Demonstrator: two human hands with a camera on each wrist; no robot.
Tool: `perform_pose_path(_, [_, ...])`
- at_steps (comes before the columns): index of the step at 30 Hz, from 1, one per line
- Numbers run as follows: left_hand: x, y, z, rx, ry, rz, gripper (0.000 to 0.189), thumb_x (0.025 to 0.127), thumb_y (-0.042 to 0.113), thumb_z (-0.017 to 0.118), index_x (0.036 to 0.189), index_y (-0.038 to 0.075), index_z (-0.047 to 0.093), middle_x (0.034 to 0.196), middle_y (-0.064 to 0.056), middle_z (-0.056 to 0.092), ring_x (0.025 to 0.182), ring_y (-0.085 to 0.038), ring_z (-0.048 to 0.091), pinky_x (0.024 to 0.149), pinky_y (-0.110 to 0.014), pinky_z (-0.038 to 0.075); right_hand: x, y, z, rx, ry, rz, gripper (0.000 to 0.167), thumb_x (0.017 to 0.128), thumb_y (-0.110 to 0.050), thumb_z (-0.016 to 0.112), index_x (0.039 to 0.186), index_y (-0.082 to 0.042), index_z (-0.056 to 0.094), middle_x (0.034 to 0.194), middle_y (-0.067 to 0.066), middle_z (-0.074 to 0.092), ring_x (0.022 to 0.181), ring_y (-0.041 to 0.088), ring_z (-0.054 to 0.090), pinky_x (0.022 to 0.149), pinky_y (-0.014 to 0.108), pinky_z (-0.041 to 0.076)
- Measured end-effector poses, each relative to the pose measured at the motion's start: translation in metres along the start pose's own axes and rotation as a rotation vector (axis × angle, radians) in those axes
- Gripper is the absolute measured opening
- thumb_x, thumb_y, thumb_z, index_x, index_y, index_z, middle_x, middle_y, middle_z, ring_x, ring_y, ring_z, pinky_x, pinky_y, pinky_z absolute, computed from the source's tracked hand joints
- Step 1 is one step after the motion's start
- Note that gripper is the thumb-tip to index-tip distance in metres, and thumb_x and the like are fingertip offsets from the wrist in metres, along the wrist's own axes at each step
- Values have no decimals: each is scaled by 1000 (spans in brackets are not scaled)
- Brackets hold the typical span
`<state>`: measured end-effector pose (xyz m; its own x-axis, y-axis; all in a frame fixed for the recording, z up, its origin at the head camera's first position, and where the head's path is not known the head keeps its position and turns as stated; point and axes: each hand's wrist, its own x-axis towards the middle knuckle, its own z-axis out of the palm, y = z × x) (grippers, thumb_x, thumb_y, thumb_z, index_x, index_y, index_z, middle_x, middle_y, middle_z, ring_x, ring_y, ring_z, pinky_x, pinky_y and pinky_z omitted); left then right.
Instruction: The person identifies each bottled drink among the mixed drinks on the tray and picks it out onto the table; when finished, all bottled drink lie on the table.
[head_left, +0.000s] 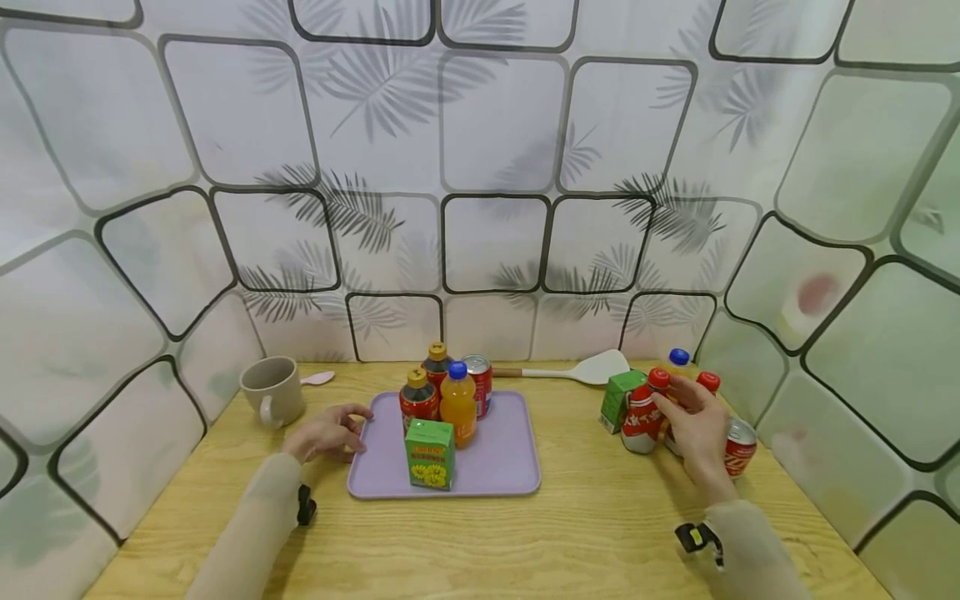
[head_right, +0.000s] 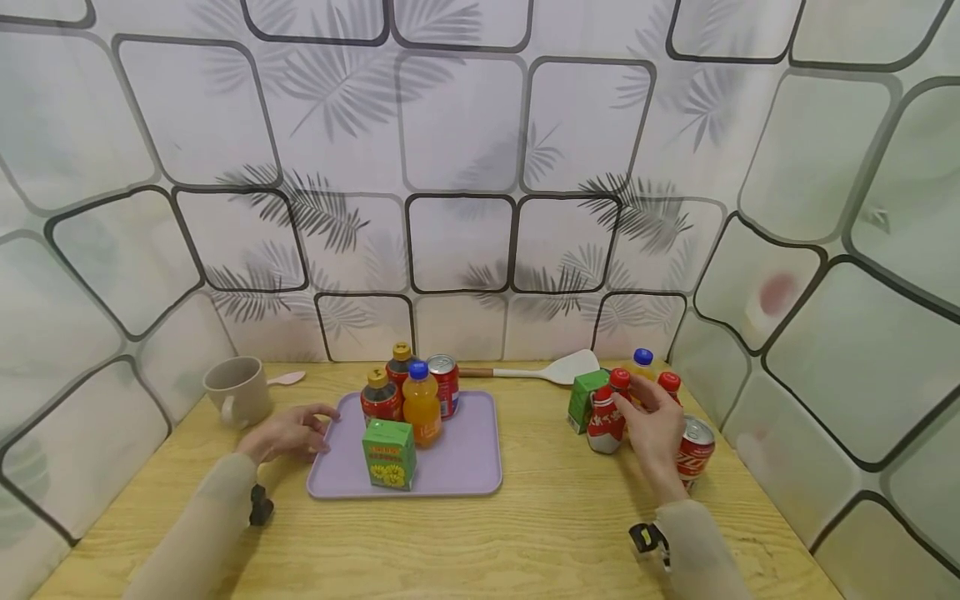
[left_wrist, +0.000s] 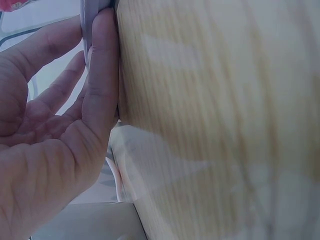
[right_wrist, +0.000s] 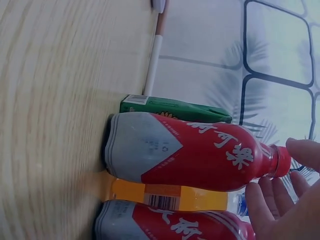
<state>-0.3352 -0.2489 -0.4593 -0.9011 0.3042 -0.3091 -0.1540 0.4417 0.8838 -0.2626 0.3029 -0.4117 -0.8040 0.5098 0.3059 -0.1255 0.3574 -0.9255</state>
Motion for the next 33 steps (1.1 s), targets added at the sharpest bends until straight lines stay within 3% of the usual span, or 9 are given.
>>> perform_pose_path(5, [-1, 1, 1, 1, -6, 4, 59, 79, -11, 66, 133, -1, 45, 91, -9, 45, 75, -19, 52, 61, -28, 54, -3, -3, 1, -7, 42, -19, 37, 85, -19, 76, 119, -8, 68, 102, -6, 67, 88, -1, 57, 70, 6, 47])
perform_pose_path(9, [0, 1, 0, -4, -9, 15, 59, 79, -11, 66, 133, -2, 45, 91, -9, 45, 75, -19, 51, 61, -28, 53, -5, -4, 4, 30, 5, -46, 34, 87, -19, 74, 117, -4, 68, 96, -13, 66, 85, -2, 59, 71, 8, 48])
perform_pose_path(16, [-1, 3, 0, 2, 0, 8, 59, 79, -11, 66, 133, -1, 45, 91, -9, 45, 76, -19, 51, 61, -28, 54, -14, -6, 18, 111, -206, -2, 40, 92, -20, 69, 124, 1, 61, 102, -12, 68, 90, -4, 61, 78, 12, 52])
perform_pose_path(24, [-2, 2, 1, 11, 0, 5, 59, 78, -11, 67, 132, -2, 45, 92, -10, 45, 78, -20, 51, 62, -29, 55, -23, -6, 46, 245, -468, 81, 35, 93, -14, 67, 122, 4, 60, 92, -12, 68, 84, 5, 65, 77, 21, 57])
perform_pose_path(33, [-2, 1, 0, 12, 8, 4, 59, 78, -11, 67, 132, -1, 46, 92, -10, 46, 77, -20, 52, 62, -28, 54, -33, -5, 79, 223, -609, 82, 39, 94, -12, 65, 125, 10, 57, 101, 1, 67, 87, 8, 64, 79, 27, 58])
